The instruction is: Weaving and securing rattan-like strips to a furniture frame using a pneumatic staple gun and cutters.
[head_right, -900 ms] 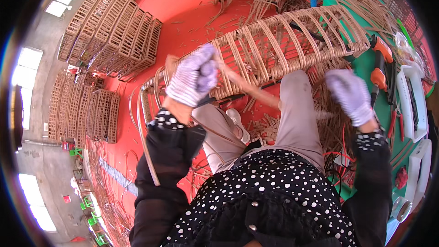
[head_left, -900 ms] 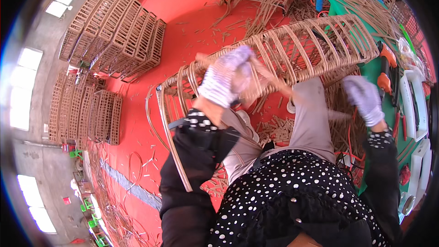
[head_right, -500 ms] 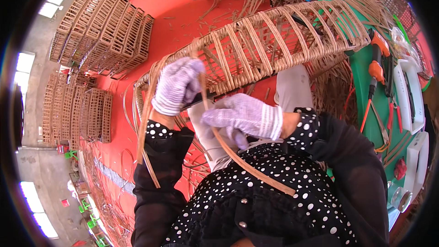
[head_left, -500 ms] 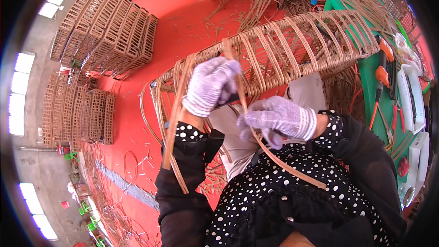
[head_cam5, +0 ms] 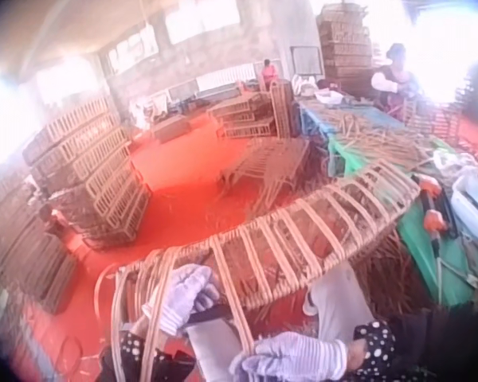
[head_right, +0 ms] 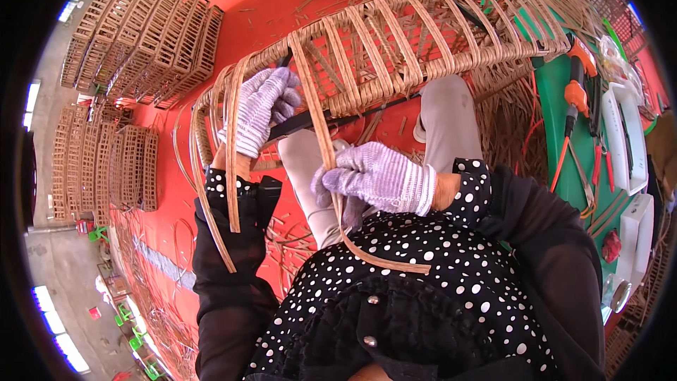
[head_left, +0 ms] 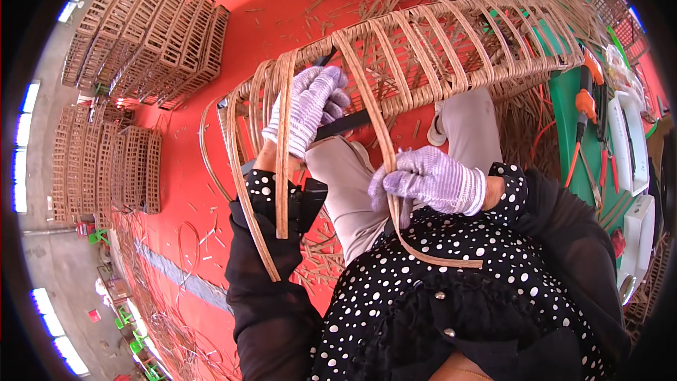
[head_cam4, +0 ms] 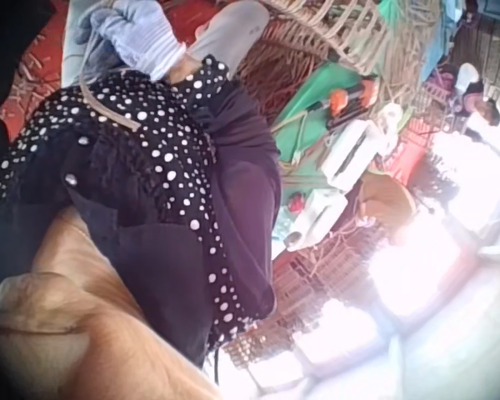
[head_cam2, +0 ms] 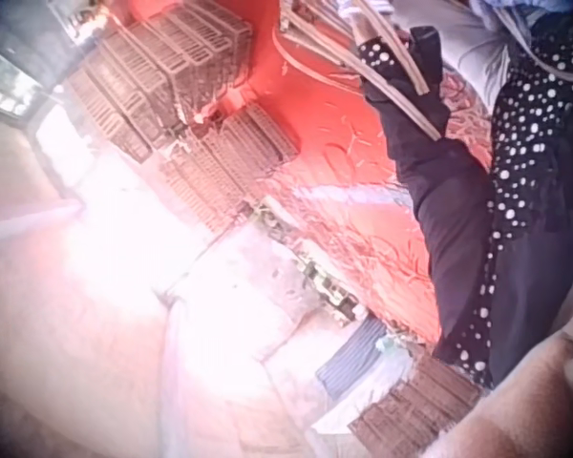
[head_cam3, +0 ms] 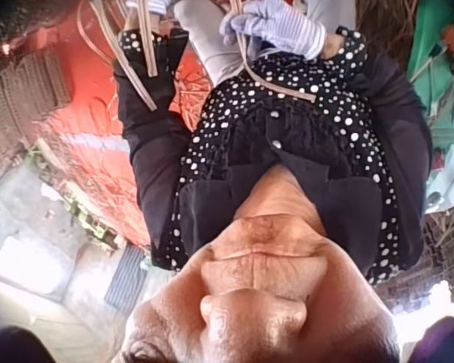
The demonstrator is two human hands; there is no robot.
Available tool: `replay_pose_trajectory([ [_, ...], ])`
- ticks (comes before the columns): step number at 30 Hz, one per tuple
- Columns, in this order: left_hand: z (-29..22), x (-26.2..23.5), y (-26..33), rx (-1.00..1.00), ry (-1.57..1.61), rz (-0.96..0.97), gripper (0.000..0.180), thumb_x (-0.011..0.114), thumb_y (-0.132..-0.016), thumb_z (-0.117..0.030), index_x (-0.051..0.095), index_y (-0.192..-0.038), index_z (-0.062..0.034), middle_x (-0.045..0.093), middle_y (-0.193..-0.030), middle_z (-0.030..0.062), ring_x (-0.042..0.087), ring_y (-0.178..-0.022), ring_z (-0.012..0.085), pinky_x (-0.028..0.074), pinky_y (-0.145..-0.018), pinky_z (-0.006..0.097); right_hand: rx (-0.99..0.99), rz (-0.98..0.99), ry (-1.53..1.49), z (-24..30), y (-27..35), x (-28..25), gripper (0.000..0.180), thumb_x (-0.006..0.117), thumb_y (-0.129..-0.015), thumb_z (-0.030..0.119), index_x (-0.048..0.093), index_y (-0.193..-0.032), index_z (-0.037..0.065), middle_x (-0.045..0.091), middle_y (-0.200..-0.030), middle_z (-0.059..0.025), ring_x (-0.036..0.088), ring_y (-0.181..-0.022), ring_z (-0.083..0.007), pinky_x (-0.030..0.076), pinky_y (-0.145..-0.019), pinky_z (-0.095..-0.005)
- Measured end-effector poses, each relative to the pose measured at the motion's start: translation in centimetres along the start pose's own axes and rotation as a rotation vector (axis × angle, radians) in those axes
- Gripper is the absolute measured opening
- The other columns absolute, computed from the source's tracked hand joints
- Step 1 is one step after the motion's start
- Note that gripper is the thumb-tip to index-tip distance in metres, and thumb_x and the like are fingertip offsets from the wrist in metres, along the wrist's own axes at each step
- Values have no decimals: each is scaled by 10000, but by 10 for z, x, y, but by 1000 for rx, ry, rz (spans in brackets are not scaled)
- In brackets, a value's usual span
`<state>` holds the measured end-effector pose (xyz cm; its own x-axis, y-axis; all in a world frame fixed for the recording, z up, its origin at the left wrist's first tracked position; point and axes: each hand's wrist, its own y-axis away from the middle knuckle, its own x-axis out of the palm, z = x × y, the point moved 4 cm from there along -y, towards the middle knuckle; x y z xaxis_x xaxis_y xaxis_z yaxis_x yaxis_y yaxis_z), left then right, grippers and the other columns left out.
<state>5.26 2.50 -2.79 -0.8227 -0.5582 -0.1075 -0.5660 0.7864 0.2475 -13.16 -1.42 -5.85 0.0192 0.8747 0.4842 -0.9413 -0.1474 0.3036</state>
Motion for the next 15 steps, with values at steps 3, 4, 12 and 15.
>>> replay_pose_trajectory([
  [3,5,-5,-1,-80,-169,11,314,534,-847,-316,577,-881,-7,583,-678,80,538,-573,141,449,-549,276,-201,-119,397,-5,0,-12,236,456,-912,158,607,-906,-23,632,-785,-57,609,-625,-125,512,-566,-241],
  [4,5,-4,0,-66,-154,39,314,534,-847,-316,577,-881,-7,583,-678,80,538,-573,141,449,-549,276,-200,-119,392,-10,-1,-15,236,456,-912,158,607,-906,-23,632,-785,-57,609,-625,-125,512,-566,-241],
  [12,6,4,-3,-107,-471,285,349,504,-860,-343,613,-870,-12,616,-699,120,587,-608,159,475,-577,275,-397,-385,833,-32,-59,-79,192,552,-827,208,612,-966,90,622,-789,-127,618,-714,-243,482,-639,-309],
  [15,16,15,2,-296,-454,496,403,504,-863,-366,619,-856,20,606,-606,102,606,-495,180,488,-447,252,-459,-4,248,-12,-126,-95,200,575,-818,243,601,-971,116,623,-874,-99,603,-770,-245,481,-676,-327],
])
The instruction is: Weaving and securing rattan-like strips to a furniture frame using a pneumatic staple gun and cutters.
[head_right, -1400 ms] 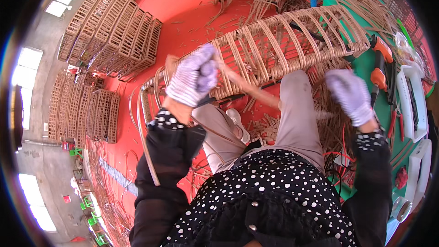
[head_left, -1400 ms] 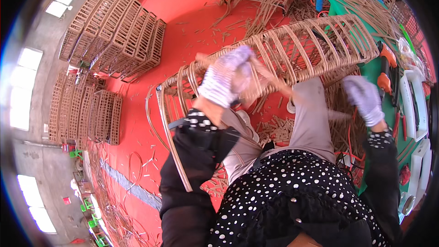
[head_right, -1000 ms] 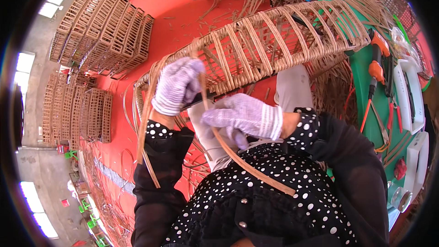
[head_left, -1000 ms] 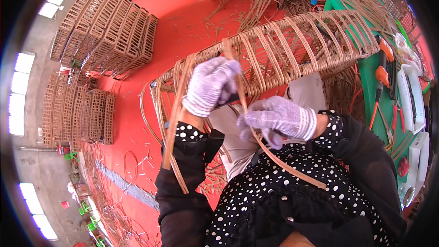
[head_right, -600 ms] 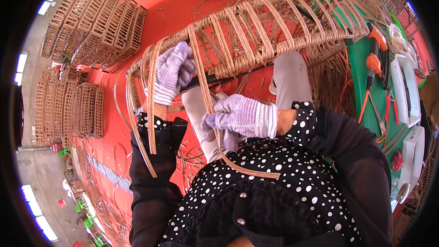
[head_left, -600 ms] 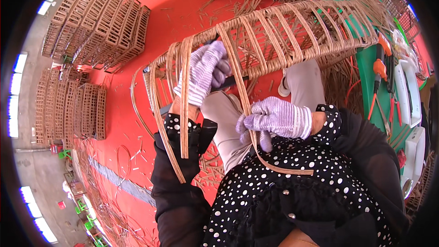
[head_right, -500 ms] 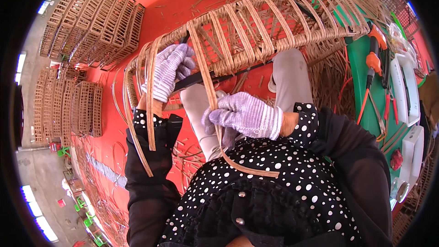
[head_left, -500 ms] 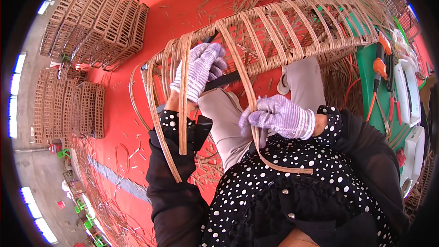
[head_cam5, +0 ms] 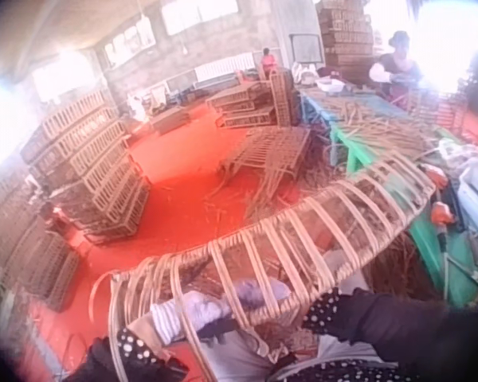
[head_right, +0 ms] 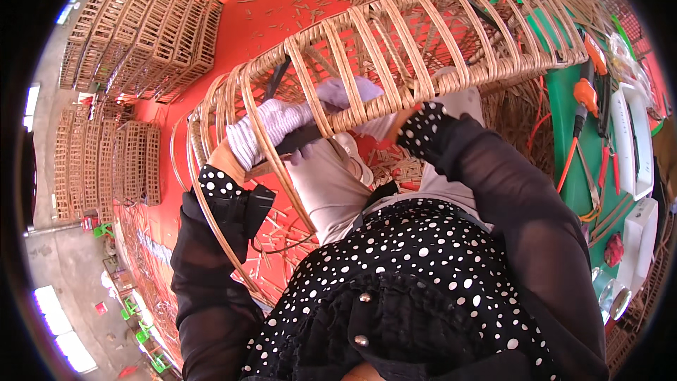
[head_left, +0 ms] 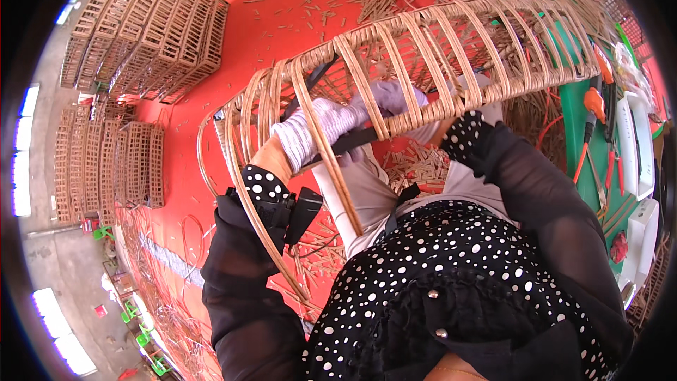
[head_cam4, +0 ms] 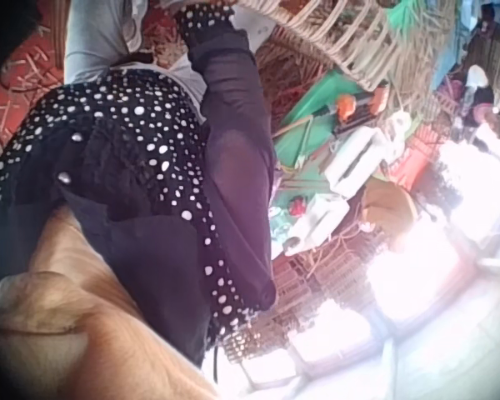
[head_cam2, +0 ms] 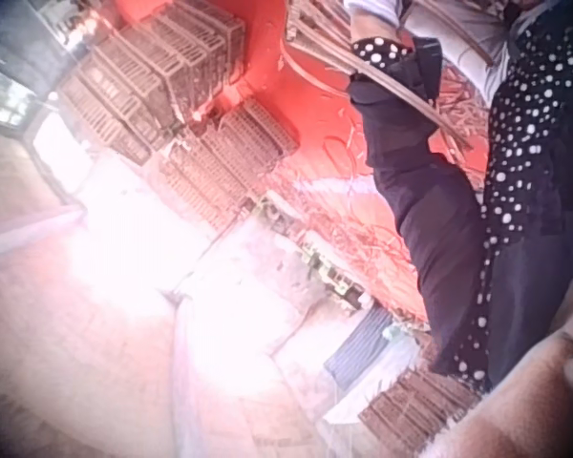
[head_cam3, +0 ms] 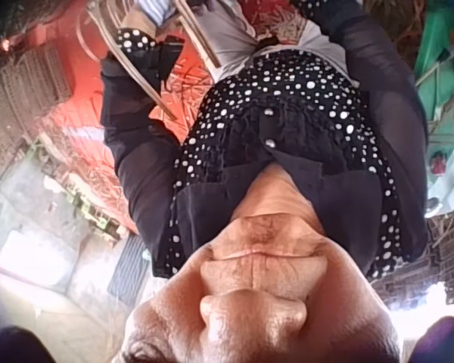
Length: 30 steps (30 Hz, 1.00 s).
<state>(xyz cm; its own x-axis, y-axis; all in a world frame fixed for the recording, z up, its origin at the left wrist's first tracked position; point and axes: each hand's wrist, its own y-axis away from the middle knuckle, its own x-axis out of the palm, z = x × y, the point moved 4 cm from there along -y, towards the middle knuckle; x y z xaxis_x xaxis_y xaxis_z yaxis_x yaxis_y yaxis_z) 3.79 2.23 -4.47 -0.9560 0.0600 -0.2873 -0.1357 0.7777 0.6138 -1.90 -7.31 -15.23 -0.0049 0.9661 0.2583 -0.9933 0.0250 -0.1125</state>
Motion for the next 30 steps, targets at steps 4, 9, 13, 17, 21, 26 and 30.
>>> replay_pose_trajectory([
  [4,2,0,-5,89,122,-58,204,568,-772,-104,611,-961,-41,618,-718,75,624,-641,207,511,-593,295,-695,-28,803,42,-8,-13,193,589,-814,232,601,-945,91,625,-861,-102,604,-764,-231,485,-679,-308],
  [9,-14,-1,8,885,-884,-391,157,562,-745,-107,646,-876,-82,611,-756,81,606,-644,202,481,-585,283,238,-42,1279,79,59,26,184,606,-780,214,623,-899,74,589,-746,-117,600,-762,-242,474,-680,-303],
  [13,-9,2,12,881,-574,-423,122,581,-755,-137,639,-822,-53,603,-706,73,578,-586,178,450,-548,278,-314,38,1300,146,94,63,146,640,-761,256,606,-834,134,567,-767,-91,576,-747,-252,455,-683,-368],
  [17,4,-3,9,497,21,-354,184,605,-767,-143,611,-888,-5,603,-746,45,574,-653,128,467,-576,278,-567,-212,1567,152,59,54,248,670,-661,313,601,-842,159,507,-1037,-67,492,-1013,-284,361,-861,-431],
  [21,-16,7,31,953,-690,-600,321,658,-638,-104,610,-952,-56,602,-770,92,606,-689,230,493,-602,308,-498,-227,1521,133,61,41,306,713,-614,309,592,-835,136,503,-1101,-84,475,-1053,-295,352,-893,-432],
  [26,-16,20,40,774,-329,-674,169,649,-724,-106,654,-884,-51,615,-802,93,607,-657,215,486,-588,310,-573,-308,1342,143,69,34,335,747,-593,257,587,-854,120,527,-1068,-93,513,-987,-299,410,-819,-413],
  [30,-12,36,51,930,-577,-786,174,690,-692,-104,654,-855,-55,632,-859,65,606,-812,244,486,-710,328,-348,-324,981,147,94,40,216,661,-746,296,591,-775,94,574,-743,-70,580,-700,-226,459,-628,-322],
])
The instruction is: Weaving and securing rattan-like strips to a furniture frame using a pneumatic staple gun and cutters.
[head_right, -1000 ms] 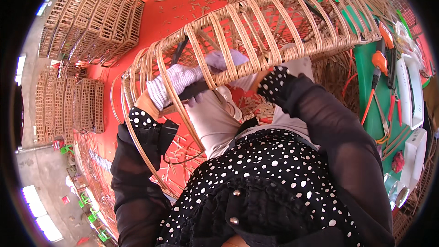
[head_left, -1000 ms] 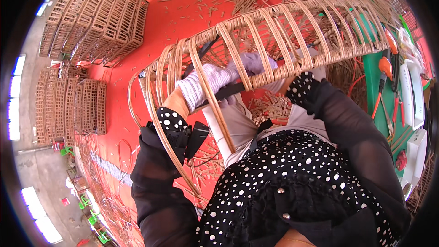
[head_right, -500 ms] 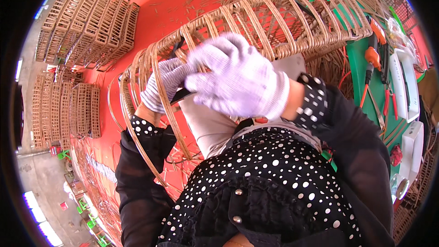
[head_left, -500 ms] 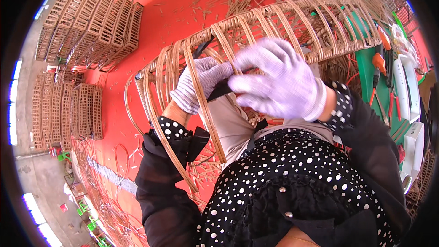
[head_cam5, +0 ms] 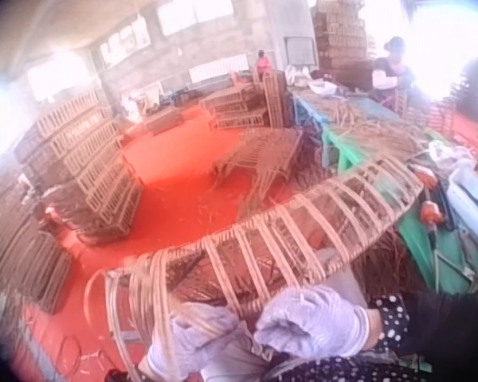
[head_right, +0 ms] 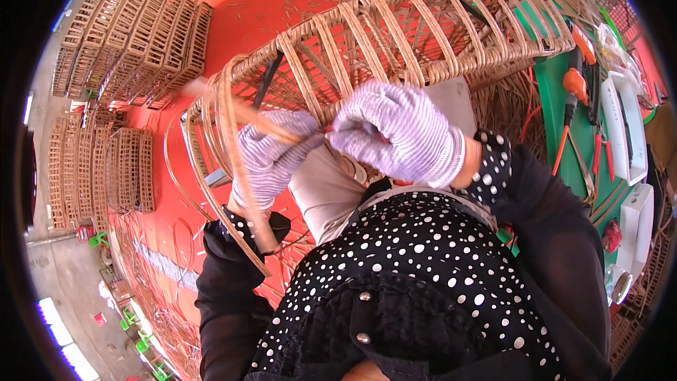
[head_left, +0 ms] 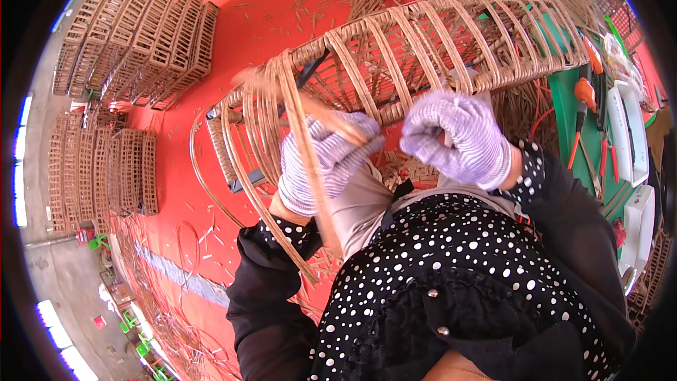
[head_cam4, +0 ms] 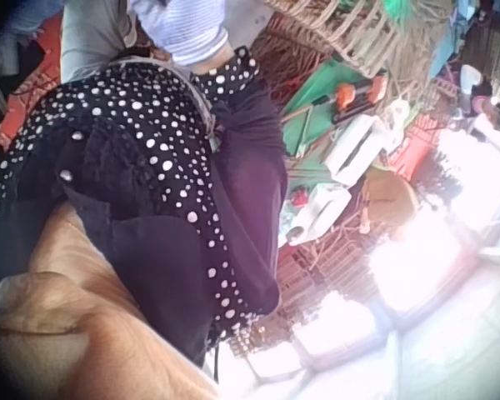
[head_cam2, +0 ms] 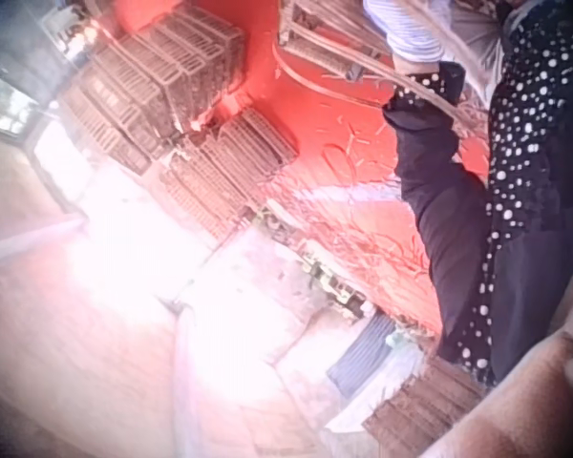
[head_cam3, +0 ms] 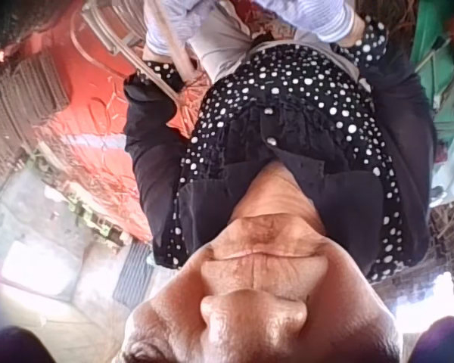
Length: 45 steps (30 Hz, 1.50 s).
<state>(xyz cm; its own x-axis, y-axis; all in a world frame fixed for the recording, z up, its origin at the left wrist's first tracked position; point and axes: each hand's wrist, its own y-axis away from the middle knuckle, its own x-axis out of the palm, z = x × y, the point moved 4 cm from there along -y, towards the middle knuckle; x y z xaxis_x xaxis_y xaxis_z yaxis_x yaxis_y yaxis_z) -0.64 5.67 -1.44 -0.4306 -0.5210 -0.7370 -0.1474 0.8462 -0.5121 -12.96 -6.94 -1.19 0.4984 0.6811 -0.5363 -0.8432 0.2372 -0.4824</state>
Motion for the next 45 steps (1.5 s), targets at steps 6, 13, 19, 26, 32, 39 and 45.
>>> replay_pose_trajectory([
  [6,6,3,8,106,-27,175,227,579,-749,-106,619,-969,-68,621,-962,72,586,-943,238,465,-822,348,932,490,-912,-13,30,58,360,615,-807,392,607,-827,33,493,-486,-6,487,-387,-95,379,-354,-208],
  [13,-1,-48,-27,93,-137,-124,427,652,-690,-19,537,-1099,23,525,-1140,213,489,-1094,321,380,-945,384,896,547,-613,-36,28,82,215,597,-831,200,631,-794,-9,544,-558,-24,499,-412,-69,388,-365,-216],
  [19,52,-49,-29,-548,-846,109,639,631,-732,-437,419,-1237,-109,551,-1091,160,524,-1018,322,376,-907,419,595,465,-393,-62,28,95,276,623,-806,277,600,-780,4,532,-551,-80,512,-477,-158,427,-499,-310],
  [26,81,-102,10,-517,-840,293,359,515,-839,-277,513,-1197,-251,582,-940,92,588,-815,296,471,-700,397,532,425,-390,-64,32,94,258,618,-806,270,614,-835,13,582,-651,-138,555,-584,-240,443,-571,-340],
  [32,55,-106,10,-289,-1157,184,359,534,-833,-292,537,-1170,-169,555,-1074,75,529,-1008,257,432,-830,391,379,416,-323,-61,33,89,263,616,-796,285,625,-857,30,583,-700,-176,566,-623,-325,456,-601,-371],
  [39,39,-16,-24,-150,-199,461,229,498,-847,-204,599,-1000,-67,630,-836,88,614,-790,267,486,-661,380,318,385,-332,-67,37,104,270,625,-784,296,590,-749,31,546,-715,-178,540,-651,-362,447,-595,-386],
  [45,70,19,-9,-900,417,958,238,467,-892,-217,535,-918,9,611,-647,126,616,-545,186,492,-499,301,-76,439,-3,-97,-46,100,219,624,-758,190,585,-923,53,605,-778,-109,600,-750,-240,469,-654,-355],
])
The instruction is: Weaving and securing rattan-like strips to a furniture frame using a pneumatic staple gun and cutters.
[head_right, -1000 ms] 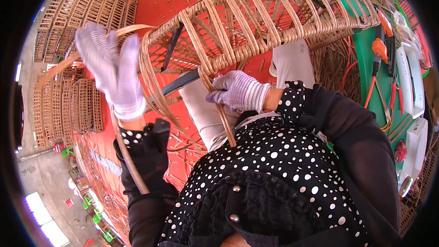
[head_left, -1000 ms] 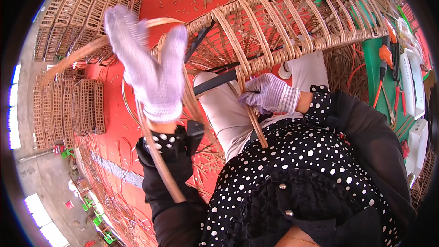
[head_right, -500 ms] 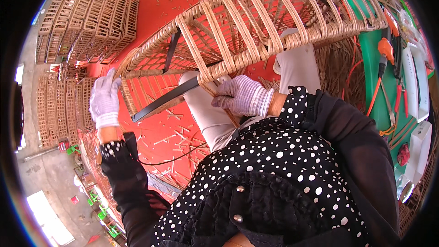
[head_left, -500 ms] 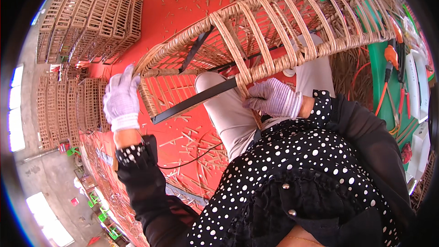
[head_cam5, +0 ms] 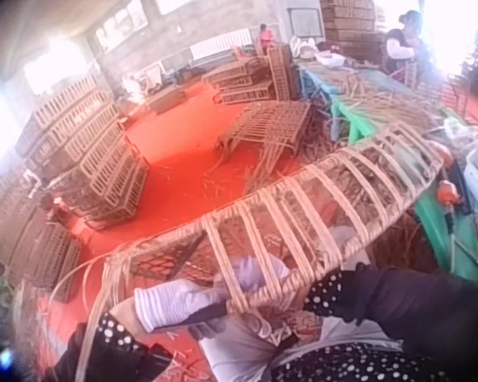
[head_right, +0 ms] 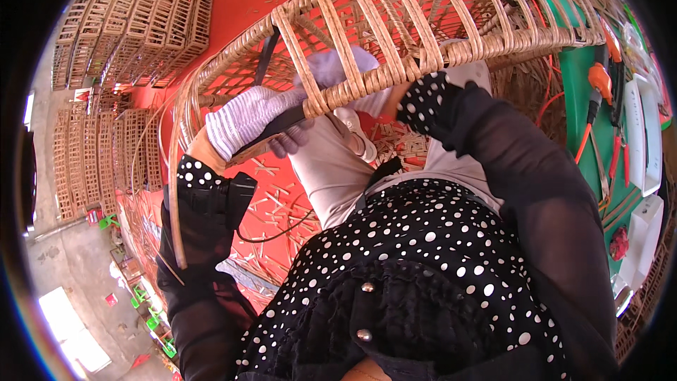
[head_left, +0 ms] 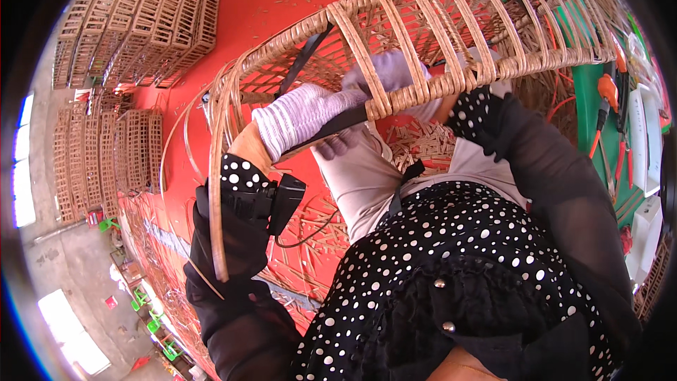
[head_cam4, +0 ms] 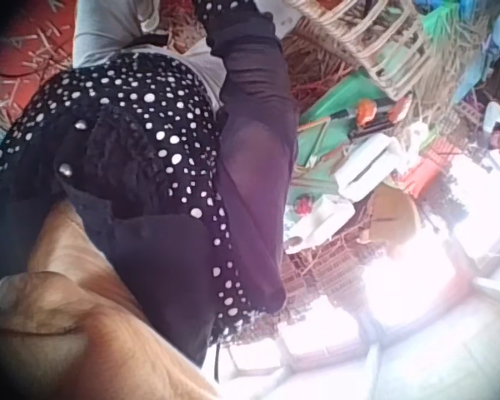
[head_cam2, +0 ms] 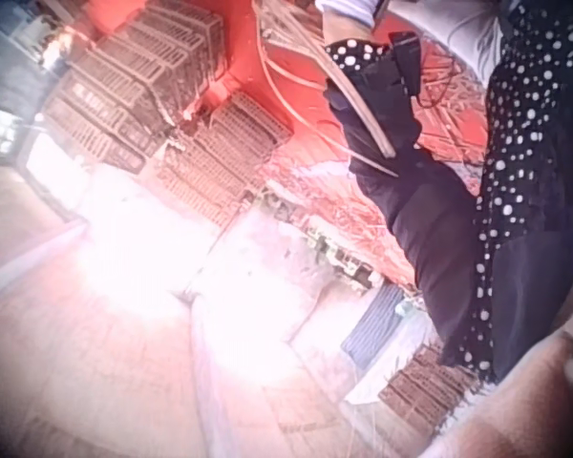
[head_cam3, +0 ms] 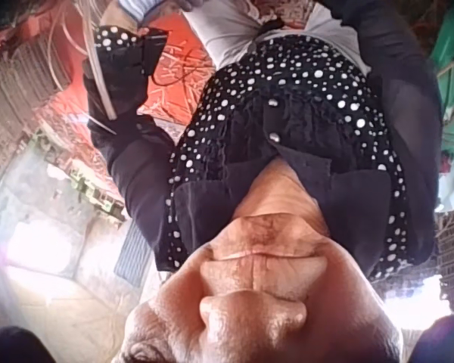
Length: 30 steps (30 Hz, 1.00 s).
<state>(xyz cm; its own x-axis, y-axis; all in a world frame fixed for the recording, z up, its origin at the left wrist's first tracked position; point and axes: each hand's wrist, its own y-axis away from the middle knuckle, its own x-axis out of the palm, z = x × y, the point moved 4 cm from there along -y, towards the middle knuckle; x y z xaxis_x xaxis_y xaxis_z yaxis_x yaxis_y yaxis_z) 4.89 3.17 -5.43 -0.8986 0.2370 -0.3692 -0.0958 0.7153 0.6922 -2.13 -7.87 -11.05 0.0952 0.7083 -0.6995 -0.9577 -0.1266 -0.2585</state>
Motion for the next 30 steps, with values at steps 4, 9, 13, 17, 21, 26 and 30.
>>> replay_pose_trajectory([
  [4,-25,-8,8,665,-265,-233,274,507,-876,-242,627,-896,4,644,-758,110,630,-679,151,503,-630,264,20,152,21,-22,-25,-3,248,554,-791,267,582,-997,131,604,-896,-97,584,-855,-252,484,-693,-384],
  [9,-18,3,26,540,-30,-424,180,613,-802,-143,647,-902,3,650,-804,73,607,-745,118,476,-693,248,53,-244,-39,14,19,-19,244,550,-829,290,605,-986,112,632,-875,-70,611,-808,-211,496,-686,-334],
  [13,-18,16,45,737,-232,-568,295,685,-695,-74,626,-980,-21,631,-897,98,610,-796,209,481,-734,300,759,149,-1011,60,73,4,428,534,-853,404,601,-922,-13,634,-724,-115,590,-494,-161,478,-448,-252],
  [17,-21,29,55,935,-704,-640,398,670,-659,-51,592,-1050,-41,586,-1019,135,579,-888,317,484,-750,359,736,158,-1460,88,78,4,409,559,-849,367,586,-899,-38,628,-702,-108,574,-449,-156,462,-403,-218],
  [21,-18,16,52,742,-350,-541,275,606,-754,-84,602,-1020,-11,610,-942,110,607,-809,227,489,-706,314,678,92,-1241,75,64,25,168,626,-817,198,623,-854,34,607,-674,-31,550,-494,-90,437,-420,-206],
  [26,-11,10,32,284,-77,0,307,447,-885,-196,547,-1131,-42,627,-731,110,621,-581,166,513,-581,262,430,-72,-807,30,20,38,138,616,-790,120,613,-893,28,609,-742,-44,580,-649,-144,458,-558,-255],
  [30,8,2,13,-240,331,-44,312,465,-865,-143,514,-1163,-60,630,-731,113,627,-580,182,524,-594,269,-384,-125,-517,14,-12,1,213,627,-760,178,605,-938,63,606,-831,-68,599,-775,-180,475,-634,-299],
])
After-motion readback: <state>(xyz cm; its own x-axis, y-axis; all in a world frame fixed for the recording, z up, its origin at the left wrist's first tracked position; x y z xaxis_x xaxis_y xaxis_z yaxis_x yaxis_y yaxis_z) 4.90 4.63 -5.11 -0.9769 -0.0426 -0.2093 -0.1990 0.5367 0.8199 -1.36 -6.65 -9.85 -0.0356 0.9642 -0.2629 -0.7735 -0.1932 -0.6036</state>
